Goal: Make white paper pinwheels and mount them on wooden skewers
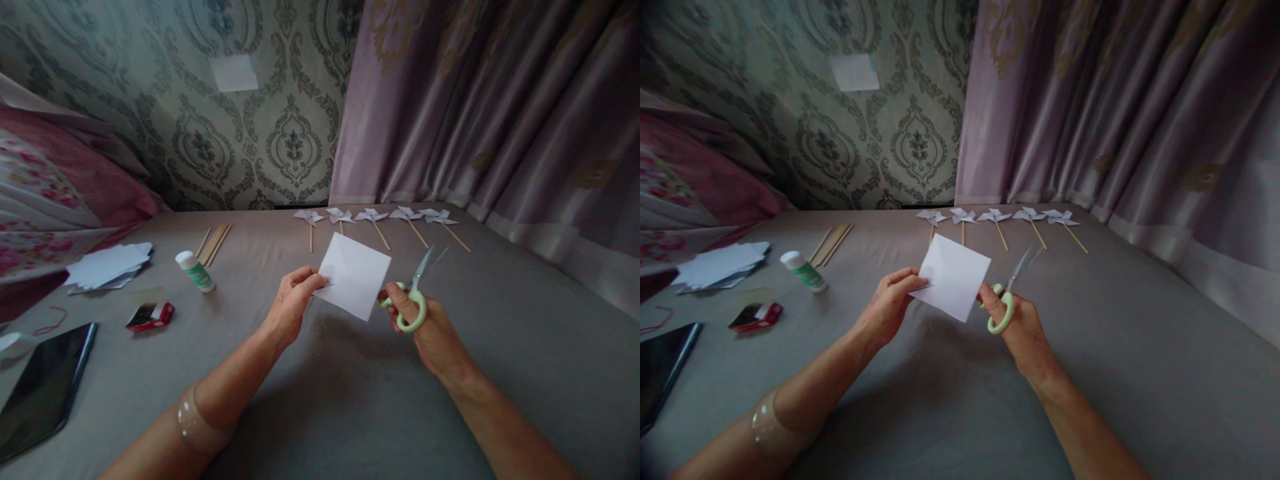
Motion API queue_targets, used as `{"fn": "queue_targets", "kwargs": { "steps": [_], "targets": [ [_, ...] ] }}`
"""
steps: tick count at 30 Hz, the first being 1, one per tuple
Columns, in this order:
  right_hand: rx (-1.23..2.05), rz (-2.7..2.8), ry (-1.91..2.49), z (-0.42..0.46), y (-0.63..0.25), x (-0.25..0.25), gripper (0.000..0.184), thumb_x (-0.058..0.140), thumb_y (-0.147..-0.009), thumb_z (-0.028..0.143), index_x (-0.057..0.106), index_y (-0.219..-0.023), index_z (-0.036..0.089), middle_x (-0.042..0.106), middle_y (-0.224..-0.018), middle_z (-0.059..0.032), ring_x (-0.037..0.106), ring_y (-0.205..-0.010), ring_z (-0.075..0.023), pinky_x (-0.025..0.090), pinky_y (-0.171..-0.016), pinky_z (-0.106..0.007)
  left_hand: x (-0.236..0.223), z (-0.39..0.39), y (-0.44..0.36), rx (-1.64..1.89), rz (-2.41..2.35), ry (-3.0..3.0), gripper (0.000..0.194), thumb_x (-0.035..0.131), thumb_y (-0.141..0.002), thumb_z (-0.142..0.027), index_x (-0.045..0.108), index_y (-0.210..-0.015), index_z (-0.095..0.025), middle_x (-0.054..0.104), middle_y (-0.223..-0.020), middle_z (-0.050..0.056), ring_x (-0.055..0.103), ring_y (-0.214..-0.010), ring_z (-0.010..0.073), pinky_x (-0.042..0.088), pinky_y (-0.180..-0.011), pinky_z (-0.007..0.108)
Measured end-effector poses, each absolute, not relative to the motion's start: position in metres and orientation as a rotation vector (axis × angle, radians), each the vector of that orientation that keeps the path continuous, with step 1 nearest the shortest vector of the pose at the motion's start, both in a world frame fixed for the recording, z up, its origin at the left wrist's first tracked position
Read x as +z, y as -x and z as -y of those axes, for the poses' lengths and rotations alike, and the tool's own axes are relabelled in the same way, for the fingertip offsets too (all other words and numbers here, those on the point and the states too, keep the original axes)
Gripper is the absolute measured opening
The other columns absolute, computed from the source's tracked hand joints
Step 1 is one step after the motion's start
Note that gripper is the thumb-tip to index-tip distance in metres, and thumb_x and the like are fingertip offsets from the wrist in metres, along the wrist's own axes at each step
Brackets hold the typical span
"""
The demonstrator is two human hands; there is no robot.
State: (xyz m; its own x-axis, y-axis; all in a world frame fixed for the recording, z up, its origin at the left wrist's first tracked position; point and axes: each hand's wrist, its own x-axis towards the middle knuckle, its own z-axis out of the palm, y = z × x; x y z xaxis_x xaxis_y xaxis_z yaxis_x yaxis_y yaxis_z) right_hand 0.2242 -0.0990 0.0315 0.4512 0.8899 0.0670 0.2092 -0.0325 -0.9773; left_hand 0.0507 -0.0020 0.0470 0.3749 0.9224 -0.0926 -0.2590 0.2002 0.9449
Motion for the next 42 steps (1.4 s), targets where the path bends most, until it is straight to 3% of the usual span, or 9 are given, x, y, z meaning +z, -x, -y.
{"fn": "queue_targets", "kwargs": {
  "steps": [8, 14, 18, 23, 27, 30, 34, 38, 42],
  "targets": [
    [0.813, 0.804, 1.337, 0.1, -0.218, 0.028, 0.033, 0.076, -0.064, 0.044, 0.058, -0.064, 0.016, 0.046, -0.058, 0.0039, 0.037, -0.053, -0.0094, 0.032, -0.05, -0.024, 0.046, 0.006, -0.054, 0.905, -0.709, -0.985, 0.011, 0.074, -0.061, -0.024, 0.069, -0.064, -0.014, 0.064, -0.066, 0.003, 0.055, -0.062, 0.0134, 0.039, -0.062, 0.025],
    [0.63, 0.802, 1.292, 0.099, -0.215, 0.025, 0.029, 0.075, -0.069, 0.042, 0.059, -0.067, 0.017, 0.052, -0.061, 0.0038, 0.042, -0.056, -0.0098, 0.034, -0.052, -0.024, 0.043, 0.019, -0.062, 0.846, -0.563, -0.865, 0.024, 0.078, -0.067, -0.032, 0.074, -0.086, -0.018, 0.07, -0.09, 0.004, 0.057, -0.075, 0.013, 0.041, -0.072, 0.026],
    [0.546, 0.841, 1.313, 0.1, -0.213, 0.023, 0.03, 0.073, -0.073, 0.043, 0.059, -0.067, 0.017, 0.052, -0.06, 0.0039, 0.042, -0.054, -0.0098, 0.035, -0.052, -0.024, 0.038, 0.031, -0.068, 0.845, -0.543, -0.952, 0.027, 0.079, -0.066, -0.022, 0.075, -0.093, -0.018, 0.072, -0.091, 0.005, 0.059, -0.076, 0.0124, 0.041, -0.072, 0.025],
    [0.551, 0.884, 1.311, 0.099, -0.209, 0.021, 0.03, 0.069, -0.077, 0.044, 0.059, -0.069, 0.017, 0.055, -0.063, 0.0024, 0.045, -0.056, -0.0105, 0.037, -0.054, -0.024, 0.036, 0.039, -0.073, 0.868, -0.563, -0.977, 0.024, 0.08, -0.064, -0.019, 0.076, -0.087, -0.017, 0.073, -0.082, 0.005, 0.059, -0.07, 0.0132, 0.041, -0.07, 0.026],
    [0.547, 0.886, 1.375, 0.099, -0.211, 0.023, 0.035, 0.067, -0.077, 0.05, 0.059, -0.073, 0.017, 0.054, -0.064, 0.0018, 0.044, -0.056, -0.0109, 0.037, -0.053, -0.024, 0.037, 0.035, -0.072, 0.918, -0.616, -0.995, 0.019, 0.08, -0.063, -0.021, 0.075, -0.081, -0.016, 0.071, -0.077, 0.004, 0.057, -0.066, 0.0118, 0.04, -0.066, 0.025],
    [0.588, 0.945, 1.488, 0.101, -0.212, 0.03, 0.048, 0.062, -0.074, 0.064, 0.051, -0.064, 0.019, 0.045, -0.056, 0.0038, 0.039, -0.052, -0.0106, 0.033, -0.049, -0.024, 0.04, 0.025, -0.068, 1.0, -0.674, -1.001, 0.017, 0.08, -0.062, -0.023, 0.074, -0.076, -0.016, 0.07, -0.075, 0.002, 0.054, -0.064, 0.0103, 0.038, -0.064, 0.024],
    [0.838, 1.321, 1.562, 0.108, -0.208, 0.04, 0.062, 0.041, -0.075, 0.081, 0.046, -0.064, 0.02, 0.037, -0.056, 0.0042, 0.035, -0.053, -0.0113, 0.031, -0.049, -0.026, 0.051, 0.014, -0.059, 1.073, -0.679, -0.961, 0.017, 0.081, -0.061, -0.024, 0.073, -0.075, -0.017, 0.069, -0.076, 0.0, 0.052, -0.064, 0.0083, 0.038, -0.064, 0.023],
    [1.023, 1.615, 1.513, 0.112, -0.2, 0.039, 0.066, 0.025, -0.08, 0.082, 0.043, -0.07, 0.02, 0.039, -0.064, 0.0026, 0.035, -0.059, -0.0121, 0.03, -0.053, -0.026, 0.061, 0.013, -0.057, 1.091, -0.658, -0.901, 0.016, 0.082, -0.06, -0.022, 0.071, -0.071, -0.016, 0.067, -0.073, 0.0, 0.052, -0.063, 0.0076, 0.038, -0.064, 0.022],
    [1.102, 1.699, 1.521, 0.113, -0.196, 0.035, 0.069, 0.022, -0.077, 0.085, 0.041, -0.069, 0.02, 0.039, -0.062, 0.0028, 0.031, -0.057, -0.0113, 0.026, -0.051, -0.026, 0.063, 0.018, -0.059, 1.046, -0.682, -0.846, 0.019, 0.082, -0.059, -0.022, 0.071, -0.073, -0.015, 0.068, -0.075, 0.001, 0.056, -0.066, 0.0087, 0.04, -0.065, 0.022]
  ]
}}
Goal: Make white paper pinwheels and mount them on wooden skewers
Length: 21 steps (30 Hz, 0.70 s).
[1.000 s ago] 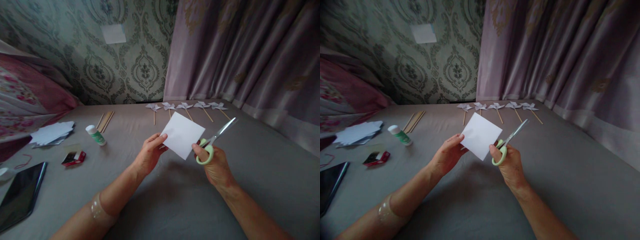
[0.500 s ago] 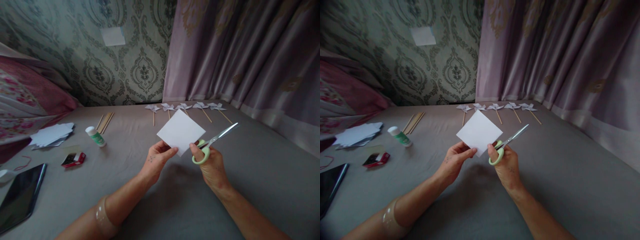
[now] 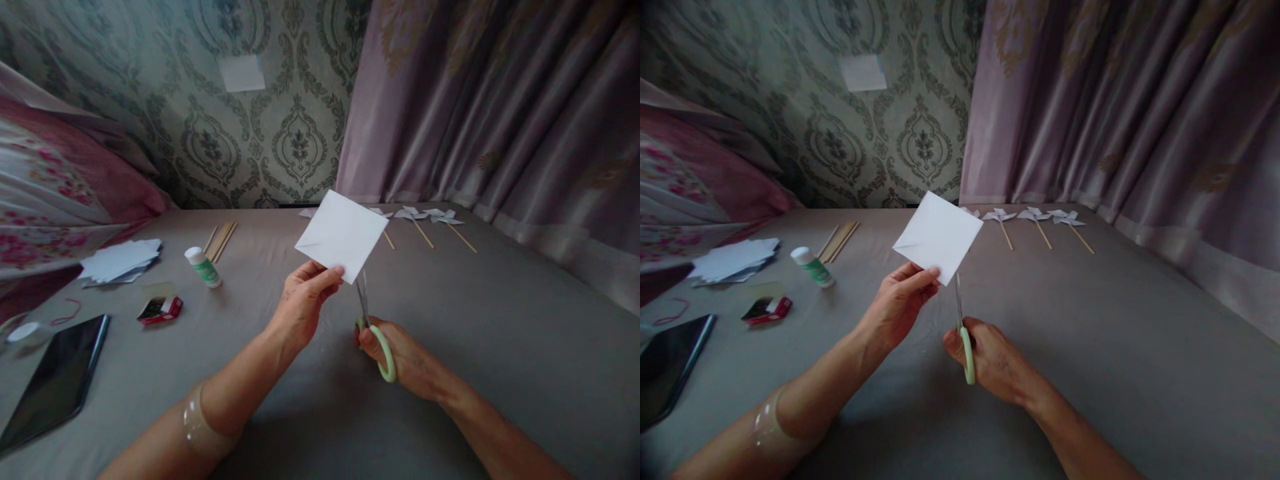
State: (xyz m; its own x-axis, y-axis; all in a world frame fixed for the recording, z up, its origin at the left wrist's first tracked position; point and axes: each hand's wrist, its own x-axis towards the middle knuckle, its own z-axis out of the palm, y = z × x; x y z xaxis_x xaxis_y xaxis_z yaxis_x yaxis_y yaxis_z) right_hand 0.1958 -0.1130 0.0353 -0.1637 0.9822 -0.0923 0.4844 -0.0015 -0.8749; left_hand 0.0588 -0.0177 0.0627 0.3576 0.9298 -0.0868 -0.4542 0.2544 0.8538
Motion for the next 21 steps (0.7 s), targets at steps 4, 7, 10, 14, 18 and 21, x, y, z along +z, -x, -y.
{"fn": "queue_targets", "kwargs": {
  "steps": [4, 7, 10, 14, 18, 21],
  "targets": [
    [1.099, 1.707, 1.548, 0.1137, -0.1941, 0.0349, 0.071, 0.023, -0.074, 0.087, 0.042, -0.068, 0.019, 0.041, -0.061, 0.0023, 0.031, -0.057, -0.0111, 0.026, -0.051, -0.026, 0.0608, 0.0197, -0.0607, 1.016, -0.691, -0.817, 0.021, 0.083, -0.058, -0.021, 0.07, -0.073, -0.015, 0.068, -0.075, 0.001, 0.058, -0.066, 0.0091, 0.042, -0.065, 0.023],
    [1.092, 1.698, 1.556, 0.1143, -0.1936, 0.0367, 0.07, 0.025, -0.073, 0.088, 0.041, -0.067, 0.02, 0.04, -0.06, 0.0026, 0.031, -0.056, -0.0108, 0.025, -0.05, -0.025, 0.0595, 0.0207, -0.0617, 1.021, -0.694, -0.826, 0.02, 0.082, -0.059, -0.021, 0.071, -0.074, -0.015, 0.068, -0.076, 0.001, 0.058, -0.066, 0.009, 0.042, -0.065, 0.022],
    [1.085, 1.676, 1.577, 0.1142, -0.1938, 0.037, 0.07, 0.028, -0.073, 0.088, 0.041, -0.066, 0.02, 0.04, -0.059, 0.0028, 0.031, -0.055, -0.0106, 0.025, -0.049, -0.025, 0.0588, 0.0225, -0.0627, 1.026, -0.703, -0.84, 0.019, 0.081, -0.06, -0.021, 0.071, -0.074, -0.015, 0.068, -0.076, 0.001, 0.058, -0.066, 0.0088, 0.043, -0.065, 0.022],
    [1.073, 1.646, 1.582, 0.1136, -0.1946, 0.0344, 0.066, 0.034, -0.075, 0.084, 0.041, -0.065, 0.02, 0.039, -0.058, 0.0034, 0.03, -0.054, -0.01, 0.024, -0.048, -0.025, 0.0583, 0.0245, -0.0634, 1.027, -0.706, -0.842, 0.018, 0.081, -0.061, -0.02, 0.071, -0.075, -0.014, 0.068, -0.077, 0.002, 0.059, -0.067, 0.0088, 0.043, -0.065, 0.022],
    [1.066, 1.632, 1.582, 0.1138, -0.1947, 0.0327, 0.062, 0.04, -0.077, 0.08, 0.041, -0.063, 0.02, 0.037, -0.056, 0.0041, 0.029, -0.054, -0.0097, 0.023, -0.048, -0.025, 0.0578, 0.0251, -0.0635, 1.031, -0.701, -0.832, 0.02, 0.081, -0.06, -0.021, 0.072, -0.076, -0.015, 0.069, -0.079, 0.002, 0.059, -0.067, 0.0091, 0.044, -0.066, 0.023],
    [1.045, 1.626, 1.593, 0.1136, -0.1943, 0.033, 0.059, 0.042, -0.079, 0.076, 0.041, -0.062, 0.02, 0.036, -0.055, 0.0045, 0.029, -0.054, -0.0097, 0.022, -0.048, -0.025, 0.0572, 0.0251, -0.0637, 1.042, -0.696, -0.828, 0.021, 0.082, -0.06, -0.021, 0.071, -0.076, -0.015, 0.069, -0.079, 0.002, 0.059, -0.066, 0.0091, 0.044, -0.067, 0.023]
  ]
}}
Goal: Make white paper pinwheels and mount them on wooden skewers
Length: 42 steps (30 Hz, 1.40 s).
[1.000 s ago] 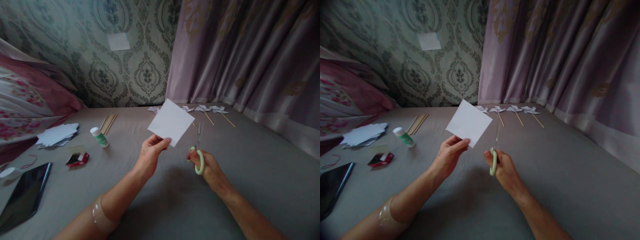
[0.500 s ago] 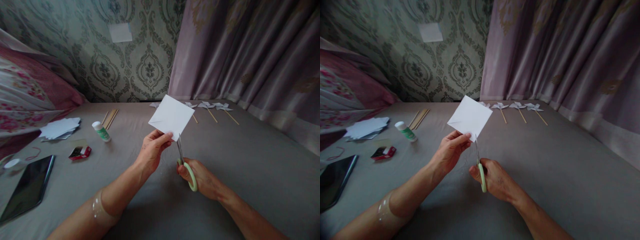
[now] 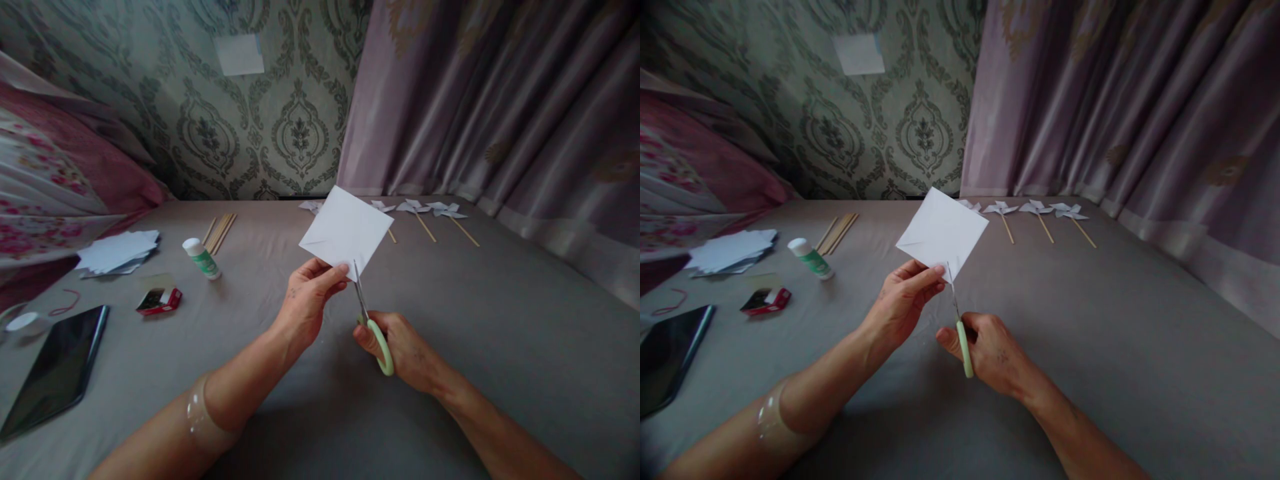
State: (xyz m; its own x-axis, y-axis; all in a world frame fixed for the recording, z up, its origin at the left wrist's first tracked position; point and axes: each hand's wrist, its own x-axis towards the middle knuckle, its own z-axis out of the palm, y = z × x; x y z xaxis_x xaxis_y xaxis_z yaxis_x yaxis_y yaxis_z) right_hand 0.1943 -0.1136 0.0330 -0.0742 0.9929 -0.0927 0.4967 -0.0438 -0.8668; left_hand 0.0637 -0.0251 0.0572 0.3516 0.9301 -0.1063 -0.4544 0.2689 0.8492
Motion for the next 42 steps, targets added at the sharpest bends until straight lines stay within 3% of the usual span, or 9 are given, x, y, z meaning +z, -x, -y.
{"fn": "queue_targets", "kwargs": {
  "steps": [13, 42],
  "targets": [
    [1.061, 1.547, 1.654, 0.1115, -0.1924, 0.0351, 0.058, 0.051, -0.073, 0.074, 0.039, -0.057, 0.02, 0.032, -0.055, 0.0054, 0.028, -0.054, -0.0096, 0.022, -0.049, -0.026, 0.0563, 0.0251, -0.0646, 1.055, -0.678, -0.823, 0.019, 0.08, -0.062, -0.019, 0.071, -0.077, -0.014, 0.069, -0.078, 0.001, 0.059, -0.065, 0.0081, 0.045, -0.067, 0.022],
    [0.978, 1.423, 1.727, 0.1048, -0.1843, 0.0269, 0.047, 0.055, -0.074, 0.06, 0.039, -0.054, 0.021, 0.032, -0.054, 0.0045, 0.03, -0.054, -0.0103, 0.025, -0.049, -0.026, 0.0552, 0.0229, -0.0627, 1.048, -0.674, -0.81, 0.021, 0.081, -0.061, -0.018, 0.073, -0.08, -0.013, 0.071, -0.08, 0.004, 0.059, -0.067, 0.0096, 0.046, -0.067, 0.022]
  ]
}}
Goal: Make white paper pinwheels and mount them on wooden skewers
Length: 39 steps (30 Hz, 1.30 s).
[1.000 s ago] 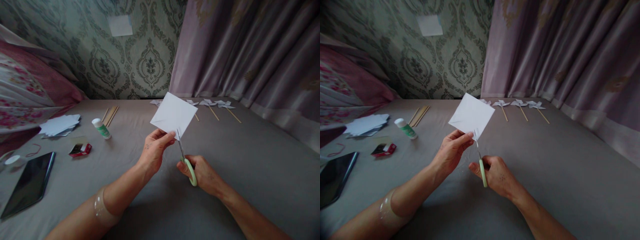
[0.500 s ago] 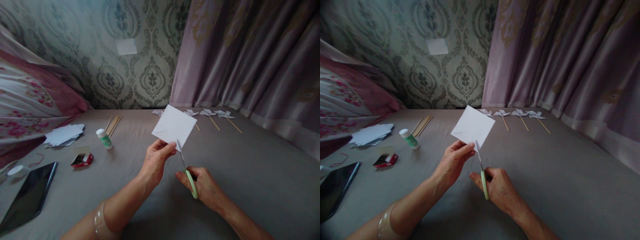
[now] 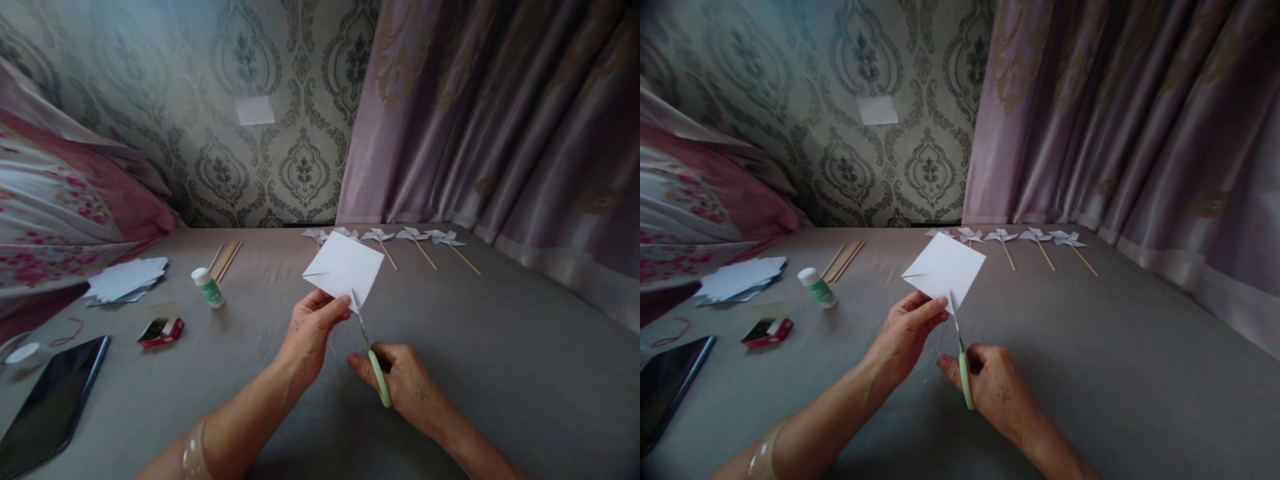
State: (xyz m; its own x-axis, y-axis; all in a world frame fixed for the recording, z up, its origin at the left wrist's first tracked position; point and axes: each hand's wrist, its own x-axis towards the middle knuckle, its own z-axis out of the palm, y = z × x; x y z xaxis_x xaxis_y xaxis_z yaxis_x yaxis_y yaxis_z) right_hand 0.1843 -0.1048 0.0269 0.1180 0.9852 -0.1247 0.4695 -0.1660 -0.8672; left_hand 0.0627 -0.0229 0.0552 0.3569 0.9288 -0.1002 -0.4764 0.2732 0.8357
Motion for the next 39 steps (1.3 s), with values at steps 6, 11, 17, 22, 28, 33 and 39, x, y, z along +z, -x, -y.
{"fn": "queue_targets", "kwargs": {
  "steps": [6, 11, 17, 22, 28, 33, 39],
  "targets": [
    [0.96, 1.394, 1.701, 0.106, -0.185, 0.029, 0.047, 0.057, -0.074, 0.06, 0.041, -0.055, 0.02, 0.034, -0.053, 0.0051, 0.03, -0.053, -0.0099, 0.025, -0.049, -0.026, 0.056, 0.03, -0.064, 1.006, -0.658, -0.833, 0.019, 0.08, -0.063, -0.018, 0.073, -0.081, -0.013, 0.07, -0.079, 0.003, 0.058, -0.065, 0.0093, 0.046, -0.068, 0.022],
    [0.935, 1.4, 1.674, 0.108, -0.187, 0.028, 0.047, 0.057, -0.075, 0.061, 0.043, -0.056, 0.02, 0.036, -0.053, 0.0048, 0.031, -0.053, -0.0097, 0.026, -0.048, -0.026, 0.055, 0.032, -0.066, 1.002, -0.655, -0.839, 0.015, 0.079, -0.064, -0.019, 0.072, -0.076, -0.014, 0.068, -0.074, 0.002, 0.057, -0.063, 0.0087, 0.045, -0.067, 0.022],
    [0.892, 1.377, 1.698, 0.108, -0.185, 0.028, 0.047, 0.058, -0.075, 0.058, 0.045, -0.055, 0.019, 0.038, -0.052, 0.0041, 0.033, -0.052, -0.0099, 0.027, -0.048, -0.026, 0.056, 0.032, -0.066, 1.001, -0.645, -0.845, 0.016, 0.079, -0.064, -0.02, 0.073, -0.078, -0.015, 0.069, -0.076, 0.002, 0.057, -0.065, 0.0094, 0.045, -0.069, 0.024],
    [0.871, 1.353, 1.697, 0.108, -0.185, 0.027, 0.046, 0.06, -0.075, 0.056, 0.045, -0.053, 0.019, 0.036, -0.05, 0.0048, 0.031, -0.051, -0.0093, 0.026, -0.046, -0.025, 0.055, 0.032, -0.066, 0.997, -0.648, -0.853, 0.017, 0.08, -0.063, -0.02, 0.074, -0.078, -0.016, 0.068, -0.076, 0.001, 0.057, -0.065, 0.0091, 0.044, -0.069, 0.024],
    [0.865, 1.368, 1.706, 0.107, -0.185, 0.025, 0.045, 0.06, -0.075, 0.057, 0.047, -0.055, 0.019, 0.038, -0.052, 0.004, 0.034, -0.051, -0.0099, 0.027, -0.047, -0.025, 0.055, 0.033, -0.067, 0.999, -0.663, -0.857, 0.015, 0.08, -0.063, -0.021, 0.073, -0.075, -0.015, 0.067, -0.072, 0.001, 0.057, -0.064, 0.0095, 0.044, -0.068, 0.024],
    [0.874, 1.356, 1.698, 0.107, -0.185, 0.024, 0.046, 0.061, -0.075, 0.057, 0.047, -0.055, 0.019, 0.038, -0.052, 0.0043, 0.033, -0.051, -0.0096, 0.027, -0.046, -0.025, 0.055, 0.033, -0.066, 0.997, -0.653, -0.853, 0.014, 0.08, -0.064, -0.021, 0.072, -0.073, -0.015, 0.066, -0.071, 0.001, 0.056, -0.063, 0.0091, 0.044, -0.067, 0.023],
    [0.848, 1.357, 1.702, 0.108, -0.185, 0.025, 0.047, 0.059, -0.074, 0.059, 0.045, -0.054, 0.019, 0.036, -0.05, 0.0046, 0.031, -0.05, -0.0095, 0.026, -0.045, -0.025, 0.054, 0.035, -0.067, 0.975, -0.645, -0.845, 0.014, 0.079, -0.065, -0.02, 0.072, -0.076, -0.015, 0.067, -0.072, 0.002, 0.056, -0.064, 0.009, 0.044, -0.067, 0.023]
  ]
}}
